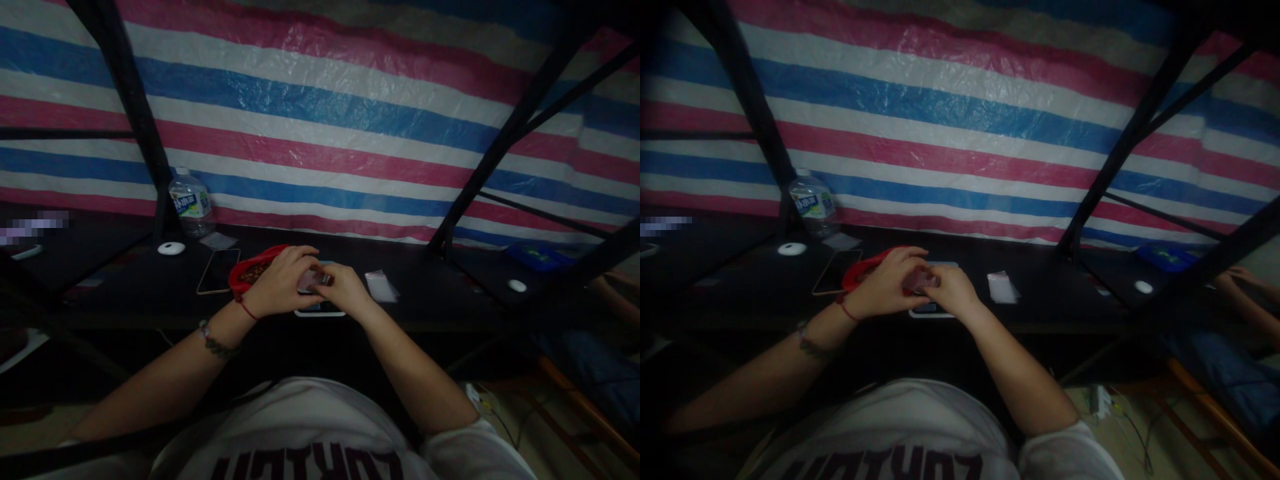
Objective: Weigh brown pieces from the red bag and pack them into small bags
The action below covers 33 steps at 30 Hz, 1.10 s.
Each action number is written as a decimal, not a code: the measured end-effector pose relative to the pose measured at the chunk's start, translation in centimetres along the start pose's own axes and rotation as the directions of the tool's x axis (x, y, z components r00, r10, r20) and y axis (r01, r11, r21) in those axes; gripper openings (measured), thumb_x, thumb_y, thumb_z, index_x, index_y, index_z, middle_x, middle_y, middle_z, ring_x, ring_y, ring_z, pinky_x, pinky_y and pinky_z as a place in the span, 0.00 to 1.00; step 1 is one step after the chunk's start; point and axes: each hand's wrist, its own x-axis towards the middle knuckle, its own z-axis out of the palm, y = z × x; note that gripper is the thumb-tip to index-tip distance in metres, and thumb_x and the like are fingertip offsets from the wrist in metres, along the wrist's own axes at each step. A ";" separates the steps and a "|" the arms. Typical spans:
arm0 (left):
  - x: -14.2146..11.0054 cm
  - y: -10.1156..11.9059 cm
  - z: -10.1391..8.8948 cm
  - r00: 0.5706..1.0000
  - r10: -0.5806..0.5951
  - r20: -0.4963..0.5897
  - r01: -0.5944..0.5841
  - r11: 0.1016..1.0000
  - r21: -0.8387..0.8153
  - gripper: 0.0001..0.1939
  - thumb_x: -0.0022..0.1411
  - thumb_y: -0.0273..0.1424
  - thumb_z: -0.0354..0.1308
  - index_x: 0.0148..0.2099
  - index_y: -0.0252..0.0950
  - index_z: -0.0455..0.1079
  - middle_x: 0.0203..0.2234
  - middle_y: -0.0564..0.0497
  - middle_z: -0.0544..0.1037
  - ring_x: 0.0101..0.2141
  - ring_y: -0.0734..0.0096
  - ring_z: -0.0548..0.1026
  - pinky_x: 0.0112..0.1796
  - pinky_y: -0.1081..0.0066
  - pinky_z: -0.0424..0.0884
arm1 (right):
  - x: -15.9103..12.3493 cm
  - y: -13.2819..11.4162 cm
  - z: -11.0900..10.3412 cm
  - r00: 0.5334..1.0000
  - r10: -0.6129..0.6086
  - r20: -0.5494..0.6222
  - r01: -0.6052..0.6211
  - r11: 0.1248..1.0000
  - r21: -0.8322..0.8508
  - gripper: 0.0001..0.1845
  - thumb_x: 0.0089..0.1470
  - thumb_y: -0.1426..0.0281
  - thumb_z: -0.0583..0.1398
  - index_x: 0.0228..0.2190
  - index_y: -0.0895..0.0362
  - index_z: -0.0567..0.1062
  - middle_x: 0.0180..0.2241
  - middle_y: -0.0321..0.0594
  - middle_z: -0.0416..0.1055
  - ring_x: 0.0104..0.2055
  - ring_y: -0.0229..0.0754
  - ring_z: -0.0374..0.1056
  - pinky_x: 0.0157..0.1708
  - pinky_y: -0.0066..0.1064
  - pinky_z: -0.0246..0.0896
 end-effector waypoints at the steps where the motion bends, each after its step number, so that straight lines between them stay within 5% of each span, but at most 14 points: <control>1: 0.0 -0.3 -0.2 0.999 0.034 0.027 -0.035 0.999 0.030 0.30 0.46 0.43 0.66 0.51 0.38 0.69 0.53 0.41 0.69 0.53 0.51 0.65 0.54 0.55 0.59 | 0.0 -0.1 0.0 1.000 0.000 0.000 0.000 1.000 0.018 0.12 0.47 0.72 0.65 0.37 0.56 0.79 0.32 0.39 0.76 0.31 0.39 0.68 0.31 0.28 0.57; 4: 0.0 -1.1 -0.3 0.990 0.058 0.128 -0.066 0.996 0.060 0.38 0.44 0.44 0.68 0.57 0.39 0.65 0.52 0.43 0.72 0.52 0.50 0.67 0.55 0.54 0.55 | 0.0 -0.2 0.1 0.999 -0.004 0.042 0.001 0.997 0.078 0.11 0.44 0.72 0.66 0.34 0.58 0.79 0.30 0.38 0.75 0.29 0.38 0.67 0.29 0.27 0.56; 8: 0.1 -1.7 -0.1 0.986 0.024 0.168 -0.035 0.997 0.066 0.30 0.49 0.42 0.64 0.54 0.37 0.68 0.43 0.44 0.77 0.44 0.54 0.73 0.49 0.60 0.63 | 0.1 0.3 0.8 0.998 -0.015 0.061 0.002 0.978 0.211 0.09 0.46 0.71 0.65 0.33 0.57 0.79 0.30 0.37 0.75 0.30 0.37 0.67 0.30 0.27 0.58; 12: 0.0 -2.3 0.1 0.988 -0.047 0.145 0.041 0.998 0.049 0.27 0.52 0.43 0.62 0.52 0.36 0.70 0.42 0.43 0.77 0.42 0.57 0.74 0.45 0.64 0.66 | 0.5 1.9 1.0 0.990 0.011 -0.141 0.029 0.960 0.279 0.10 0.56 0.67 0.58 0.33 0.56 0.79 0.32 0.40 0.74 0.35 0.39 0.68 0.36 0.30 0.61; 16: -0.1 -3.1 0.5 0.982 -0.179 0.067 0.177 0.984 0.032 0.26 0.55 0.46 0.58 0.51 0.34 0.70 0.42 0.42 0.77 0.41 0.58 0.74 0.43 0.64 0.68 | 1.1 4.9 1.4 0.944 0.112 -0.312 -0.058 0.982 0.178 0.15 0.52 0.62 0.61 0.39 0.57 0.77 0.41 0.45 0.73 0.46 0.45 0.67 0.45 0.36 0.62; 20: 0.0 -3.6 1.3 0.969 -0.245 0.032 0.244 0.969 0.038 0.24 0.56 0.48 0.56 0.45 0.34 0.73 0.35 0.45 0.77 0.34 0.61 0.74 0.36 0.66 0.68 | 1.1 8.3 3.1 0.951 0.199 -0.236 -0.195 0.980 0.041 0.34 0.40 0.59 0.68 0.49 0.61 0.72 0.50 0.52 0.69 0.54 0.51 0.63 0.55 0.44 0.54; 27: -0.3 -4.3 3.0 0.957 -0.289 0.015 0.288 0.957 0.036 0.27 0.52 0.47 0.60 0.47 0.34 0.73 0.40 0.41 0.78 0.40 0.56 0.75 0.43 0.64 0.68 | 1.4 9.8 4.8 0.959 0.238 -0.152 -0.237 0.971 0.029 0.19 0.42 0.65 0.67 0.39 0.57 0.77 0.41 0.46 0.75 0.51 0.51 0.65 0.53 0.46 0.56; 33: -0.5 -4.1 3.4 0.950 -0.311 0.034 0.309 0.950 0.038 0.29 0.52 0.48 0.59 0.51 0.34 0.71 0.44 0.41 0.77 0.43 0.53 0.75 0.46 0.62 0.68 | 1.5 8.7 3.4 0.976 0.186 -0.113 -0.132 0.919 0.371 0.22 0.46 0.68 0.63 0.45 0.58 0.74 0.43 0.45 0.74 0.43 0.42 0.71 0.47 0.36 0.64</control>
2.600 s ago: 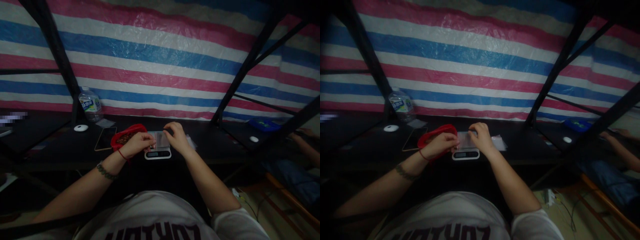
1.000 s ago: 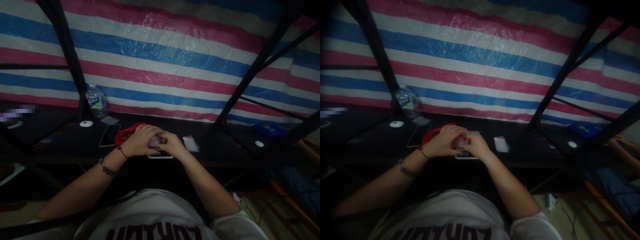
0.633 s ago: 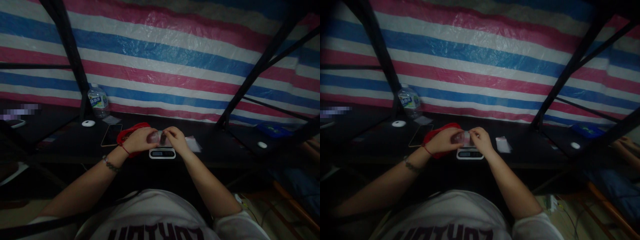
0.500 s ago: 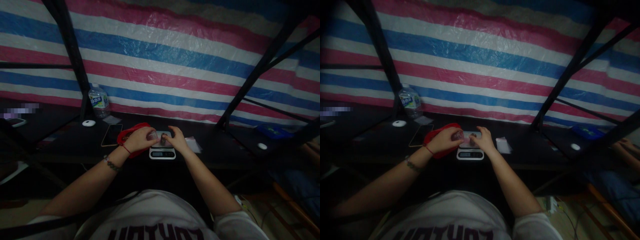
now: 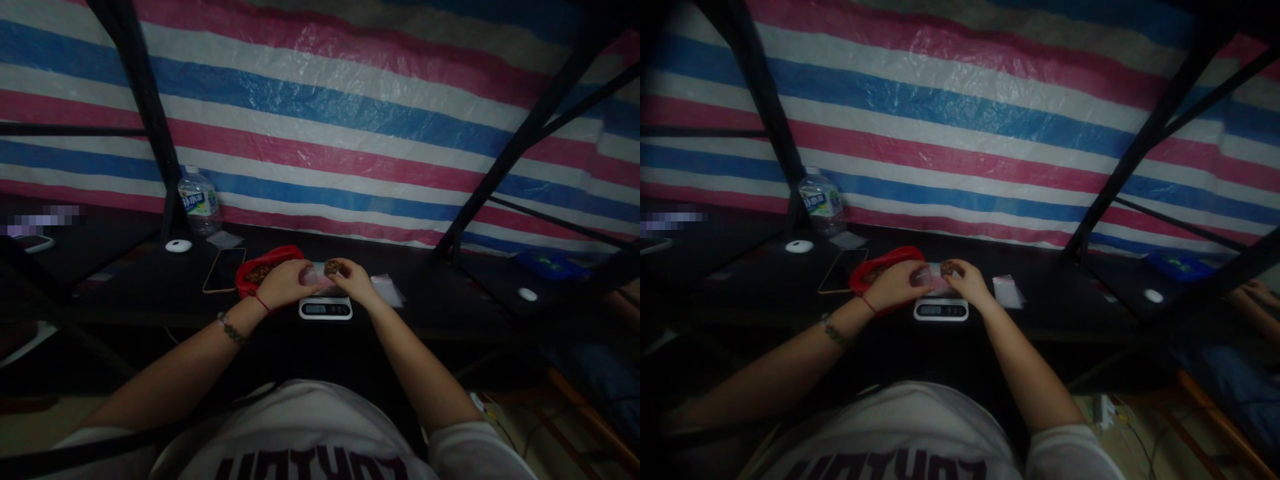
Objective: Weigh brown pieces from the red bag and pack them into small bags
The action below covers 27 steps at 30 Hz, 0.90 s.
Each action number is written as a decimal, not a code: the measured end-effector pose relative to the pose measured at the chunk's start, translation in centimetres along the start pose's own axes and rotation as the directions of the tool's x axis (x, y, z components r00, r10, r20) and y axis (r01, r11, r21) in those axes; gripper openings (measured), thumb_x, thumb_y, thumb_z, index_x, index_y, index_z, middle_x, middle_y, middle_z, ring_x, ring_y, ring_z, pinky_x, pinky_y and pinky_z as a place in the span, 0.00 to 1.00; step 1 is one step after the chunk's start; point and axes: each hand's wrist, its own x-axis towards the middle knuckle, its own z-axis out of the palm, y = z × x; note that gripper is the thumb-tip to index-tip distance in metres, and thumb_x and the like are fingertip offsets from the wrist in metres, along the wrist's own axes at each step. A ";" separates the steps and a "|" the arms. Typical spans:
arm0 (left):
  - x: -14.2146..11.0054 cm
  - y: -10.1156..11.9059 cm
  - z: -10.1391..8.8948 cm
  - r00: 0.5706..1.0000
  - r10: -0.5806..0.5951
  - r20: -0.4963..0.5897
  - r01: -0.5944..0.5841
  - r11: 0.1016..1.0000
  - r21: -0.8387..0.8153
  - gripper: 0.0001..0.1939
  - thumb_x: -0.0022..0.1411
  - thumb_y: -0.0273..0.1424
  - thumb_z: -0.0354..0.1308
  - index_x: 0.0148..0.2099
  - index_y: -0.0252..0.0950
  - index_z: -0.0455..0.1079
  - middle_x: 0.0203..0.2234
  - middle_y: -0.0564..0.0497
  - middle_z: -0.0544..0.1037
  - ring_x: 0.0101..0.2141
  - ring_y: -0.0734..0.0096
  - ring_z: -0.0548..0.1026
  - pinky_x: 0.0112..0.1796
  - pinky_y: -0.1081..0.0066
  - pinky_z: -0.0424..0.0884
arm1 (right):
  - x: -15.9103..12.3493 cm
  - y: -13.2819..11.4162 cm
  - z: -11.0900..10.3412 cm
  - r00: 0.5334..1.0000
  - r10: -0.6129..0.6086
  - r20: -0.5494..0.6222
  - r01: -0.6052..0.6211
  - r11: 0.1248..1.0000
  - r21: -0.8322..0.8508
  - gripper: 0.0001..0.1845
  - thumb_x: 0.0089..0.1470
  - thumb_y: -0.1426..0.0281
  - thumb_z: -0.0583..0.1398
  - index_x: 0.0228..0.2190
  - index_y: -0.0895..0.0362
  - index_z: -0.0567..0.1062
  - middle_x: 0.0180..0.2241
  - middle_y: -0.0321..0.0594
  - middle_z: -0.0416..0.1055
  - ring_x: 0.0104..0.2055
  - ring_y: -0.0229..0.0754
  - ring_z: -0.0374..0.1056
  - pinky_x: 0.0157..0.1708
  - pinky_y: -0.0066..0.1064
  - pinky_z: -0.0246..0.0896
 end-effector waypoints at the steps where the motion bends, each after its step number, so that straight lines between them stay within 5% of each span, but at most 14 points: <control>1: 0.0 0.1 0.0 1.000 0.000 -0.008 0.000 1.000 -0.007 0.29 0.52 0.48 0.59 0.51 0.34 0.71 0.44 0.41 0.77 0.44 0.53 0.75 0.46 0.62 0.68 | -0.1 -0.5 -0.2 0.999 -0.035 0.017 0.034 0.998 0.048 0.23 0.46 0.69 0.63 0.46 0.58 0.73 0.44 0.45 0.73 0.44 0.42 0.71 0.47 0.35 0.65; 5: -0.1 0.8 -0.1 0.999 0.001 -0.042 -0.003 0.999 -0.042 0.28 0.52 0.47 0.60 0.51 0.35 0.70 0.43 0.43 0.77 0.43 0.56 0.75 0.45 0.63 0.68 | -0.6 -2.5 -0.7 0.987 -0.148 0.062 0.142 0.986 0.086 0.26 0.44 0.70 0.65 0.48 0.56 0.72 0.46 0.45 0.70 0.46 0.42 0.70 0.48 0.36 0.65; 8: -0.2 1.3 -0.3 0.998 0.007 -0.055 -0.010 0.998 -0.057 0.27 0.52 0.48 0.60 0.49 0.35 0.70 0.41 0.45 0.78 0.41 0.57 0.76 0.43 0.64 0.69 | -1.1 -3.8 -0.9 0.989 -0.112 0.096 0.096 0.982 0.163 0.29 0.42 0.70 0.66 0.48 0.55 0.68 0.43 0.42 0.71 0.42 0.41 0.71 0.44 0.34 0.67; 14: -0.5 2.1 -0.3 0.997 0.028 -0.068 -0.036 0.992 -0.125 0.27 0.52 0.47 0.61 0.49 0.35 0.69 0.41 0.45 0.78 0.41 0.59 0.76 0.42 0.65 0.70 | -1.5 -5.2 -1.6 0.983 -0.123 0.139 0.093 0.974 0.206 0.17 0.45 0.69 0.66 0.40 0.56 0.73 0.41 0.42 0.73 0.41 0.41 0.72 0.42 0.34 0.69; 19: -0.8 2.9 0.6 0.989 0.000 -0.148 -0.032 0.977 -0.209 0.28 0.55 0.45 0.60 0.53 0.34 0.66 0.44 0.43 0.76 0.44 0.60 0.74 0.45 0.64 0.70 | -1.8 -6.7 -2.4 0.961 -0.259 0.095 0.243 0.959 0.147 0.15 0.49 0.70 0.64 0.42 0.53 0.77 0.46 0.44 0.71 0.50 0.44 0.68 0.48 0.36 0.66; 27: -1.2 4.0 1.0 0.987 -0.035 -0.160 -0.021 0.942 -0.335 0.31 0.52 0.40 0.63 0.56 0.33 0.63 0.46 0.43 0.75 0.44 0.60 0.74 0.45 0.64 0.71 | -2.0 -7.1 -2.3 0.964 -0.258 0.063 0.235 0.940 0.246 0.21 0.51 0.70 0.63 0.48 0.50 0.74 0.49 0.44 0.69 0.51 0.44 0.67 0.47 0.35 0.67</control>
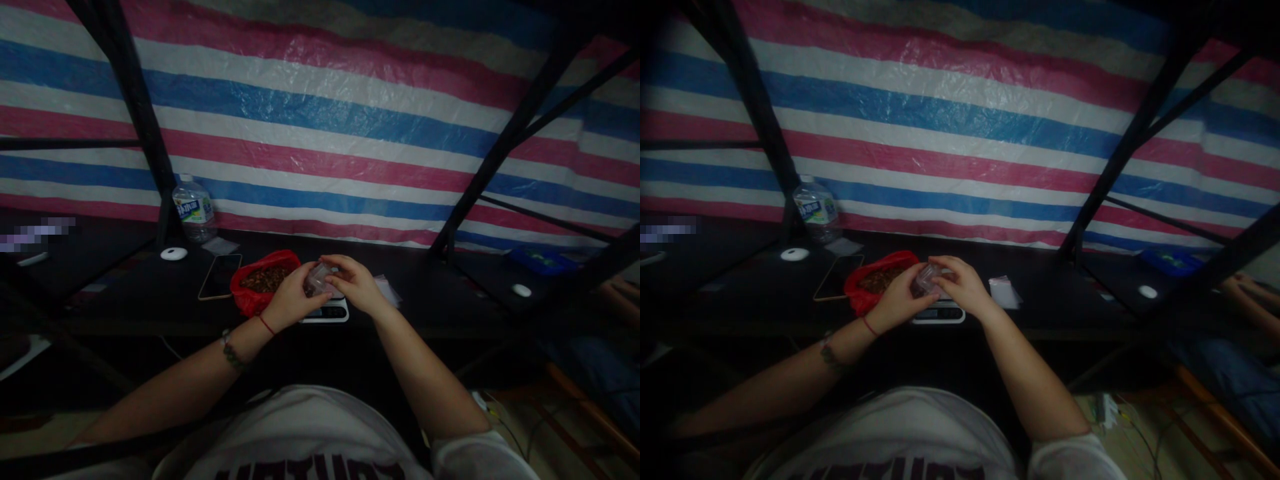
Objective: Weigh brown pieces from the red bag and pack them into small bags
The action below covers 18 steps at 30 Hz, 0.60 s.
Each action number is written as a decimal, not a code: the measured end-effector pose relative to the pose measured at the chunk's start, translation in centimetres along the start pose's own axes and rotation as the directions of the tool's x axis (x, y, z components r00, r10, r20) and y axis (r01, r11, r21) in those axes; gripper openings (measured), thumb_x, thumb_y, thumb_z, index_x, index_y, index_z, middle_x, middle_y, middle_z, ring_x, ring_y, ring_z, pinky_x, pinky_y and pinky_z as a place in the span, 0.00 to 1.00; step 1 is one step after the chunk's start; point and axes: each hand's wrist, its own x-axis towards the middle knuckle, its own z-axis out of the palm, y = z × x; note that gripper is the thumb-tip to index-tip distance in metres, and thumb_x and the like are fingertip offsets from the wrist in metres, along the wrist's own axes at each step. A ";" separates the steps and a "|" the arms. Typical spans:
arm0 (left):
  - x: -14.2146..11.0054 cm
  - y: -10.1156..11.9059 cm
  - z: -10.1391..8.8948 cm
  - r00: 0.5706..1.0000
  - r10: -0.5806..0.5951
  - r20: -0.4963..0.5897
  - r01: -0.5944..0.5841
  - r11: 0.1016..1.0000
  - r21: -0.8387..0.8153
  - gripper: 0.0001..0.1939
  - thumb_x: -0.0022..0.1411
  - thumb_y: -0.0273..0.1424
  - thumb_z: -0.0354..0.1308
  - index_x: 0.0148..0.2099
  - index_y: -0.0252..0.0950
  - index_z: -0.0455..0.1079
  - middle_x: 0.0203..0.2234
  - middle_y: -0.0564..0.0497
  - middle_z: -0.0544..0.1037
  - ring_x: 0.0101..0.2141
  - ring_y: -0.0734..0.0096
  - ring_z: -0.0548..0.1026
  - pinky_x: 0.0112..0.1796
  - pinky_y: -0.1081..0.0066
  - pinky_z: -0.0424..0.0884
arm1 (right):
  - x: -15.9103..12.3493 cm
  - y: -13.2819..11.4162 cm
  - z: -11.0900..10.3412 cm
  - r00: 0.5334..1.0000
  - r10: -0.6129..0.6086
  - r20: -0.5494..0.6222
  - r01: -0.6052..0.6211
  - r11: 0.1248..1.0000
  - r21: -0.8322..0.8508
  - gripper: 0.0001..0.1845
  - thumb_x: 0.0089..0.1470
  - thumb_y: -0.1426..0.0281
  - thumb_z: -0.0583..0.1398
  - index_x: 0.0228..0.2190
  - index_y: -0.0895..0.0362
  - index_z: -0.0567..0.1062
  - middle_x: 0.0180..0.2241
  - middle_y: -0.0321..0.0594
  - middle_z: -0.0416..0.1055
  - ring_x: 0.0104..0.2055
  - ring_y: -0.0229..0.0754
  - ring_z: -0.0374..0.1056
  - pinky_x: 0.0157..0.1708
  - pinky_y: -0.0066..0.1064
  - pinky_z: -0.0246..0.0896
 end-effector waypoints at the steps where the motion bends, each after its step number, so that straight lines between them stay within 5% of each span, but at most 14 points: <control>1: 0.1 0.0 -0.2 1.000 -0.002 -0.005 0.002 1.000 -0.006 0.30 0.53 0.39 0.63 0.55 0.33 0.63 0.46 0.43 0.75 0.44 0.60 0.74 0.45 0.64 0.70 | 0.0 0.0 -0.1 1.000 0.000 -0.004 0.000 1.000 0.010 0.22 0.50 0.70 0.63 0.49 0.50 0.73 0.50 0.44 0.68 0.51 0.44 0.67 0.47 0.35 0.67; 10: 1.1 -1.3 -1.8 0.995 -0.063 -0.072 0.049 0.984 -0.174 0.25 0.54 0.36 0.61 0.53 0.35 0.67 0.42 0.44 0.77 0.42 0.61 0.75 0.45 0.62 0.70 | -0.2 -0.5 0.0 0.992 0.103 0.071 -0.106 0.994 0.039 0.35 0.47 0.75 0.61 0.57 0.51 0.63 0.50 0.45 0.67 0.45 0.41 0.69 0.41 0.32 0.69; 18: 2.6 -1.9 -4.8 0.939 -0.204 -0.276 0.036 0.858 -0.513 0.22 0.54 0.36 0.61 0.51 0.35 0.67 0.39 0.47 0.76 0.38 0.68 0.75 0.41 0.67 0.70 | 0.1 0.8 -2.0 0.993 0.074 -0.095 -0.075 0.997 -0.008 0.29 0.46 0.70 0.64 0.52 0.53 0.68 0.46 0.44 0.70 0.48 0.43 0.68 0.47 0.37 0.66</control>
